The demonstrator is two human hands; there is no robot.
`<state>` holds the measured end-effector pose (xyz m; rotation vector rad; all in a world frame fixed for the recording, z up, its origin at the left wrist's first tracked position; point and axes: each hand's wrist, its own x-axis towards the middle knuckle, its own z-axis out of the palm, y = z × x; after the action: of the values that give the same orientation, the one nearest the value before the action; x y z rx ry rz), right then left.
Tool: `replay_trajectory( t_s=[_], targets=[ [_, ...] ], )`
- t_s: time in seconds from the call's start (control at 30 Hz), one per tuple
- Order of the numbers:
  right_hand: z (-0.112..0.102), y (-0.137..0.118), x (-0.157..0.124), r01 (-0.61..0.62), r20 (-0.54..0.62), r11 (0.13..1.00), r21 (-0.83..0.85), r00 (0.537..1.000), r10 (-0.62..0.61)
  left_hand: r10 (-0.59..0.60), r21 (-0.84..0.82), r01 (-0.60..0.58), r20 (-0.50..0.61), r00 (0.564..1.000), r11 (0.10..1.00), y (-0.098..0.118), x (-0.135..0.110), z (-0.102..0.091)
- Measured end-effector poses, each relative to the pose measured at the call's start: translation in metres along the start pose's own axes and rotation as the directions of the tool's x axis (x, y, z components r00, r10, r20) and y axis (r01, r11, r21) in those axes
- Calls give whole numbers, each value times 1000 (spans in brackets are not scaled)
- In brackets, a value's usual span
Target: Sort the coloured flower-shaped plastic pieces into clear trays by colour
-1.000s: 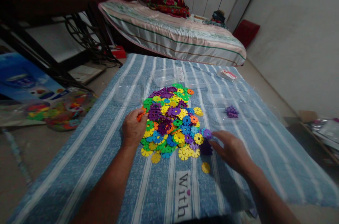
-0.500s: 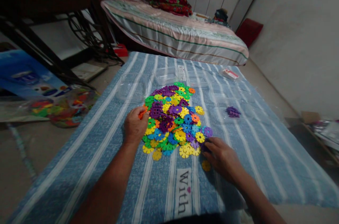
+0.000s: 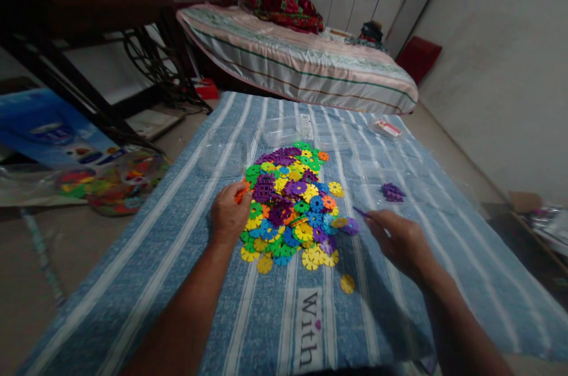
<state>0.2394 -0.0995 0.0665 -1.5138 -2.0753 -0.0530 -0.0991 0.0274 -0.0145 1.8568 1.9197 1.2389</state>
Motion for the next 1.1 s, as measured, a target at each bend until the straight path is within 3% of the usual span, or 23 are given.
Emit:
replay_trajectory(
  t_s=[0.07, 0.13, 0.2, 0.43, 0.7, 0.9, 1.1],
  targets=[
    [-6, 15, 12, -94, -164, 988, -125, 984, 73, -3, -3, 3, 3, 1000, 1000, 0, 0, 0],
    [-7, 27, 22, -258, -339, 931, -257, 927, 163, -9, -3, 9, 2, 1000, 1000, 0, 0, 0],
    [-2, 33, 26, -348, -422, 886, -306, 884, 201, -8, -3, 8, -1, 1000, 1000, 0, 0, 0],
    [53, 7, 21, -14, -183, 991, -130, 983, -10, 3, -6, -3, -2, 1000, 1000, -1, 1, -1],
    [88, -7, 40, -44, 121, 994, 100, 992, 31, -8, -18, 8, 3, 1000, 1000, -3, 0, 0],
    [96, -4, 33, -50, 102, 993, 107, 994, 39, -10, 2, 10, 23, 1000, 1000, -1, 0, -2],
    [81, -6, 22, -81, 67, 986, 146, 995, 72, -19, -14, 19, 26, 999, 1000, 0, 0, -2]
  ],
)
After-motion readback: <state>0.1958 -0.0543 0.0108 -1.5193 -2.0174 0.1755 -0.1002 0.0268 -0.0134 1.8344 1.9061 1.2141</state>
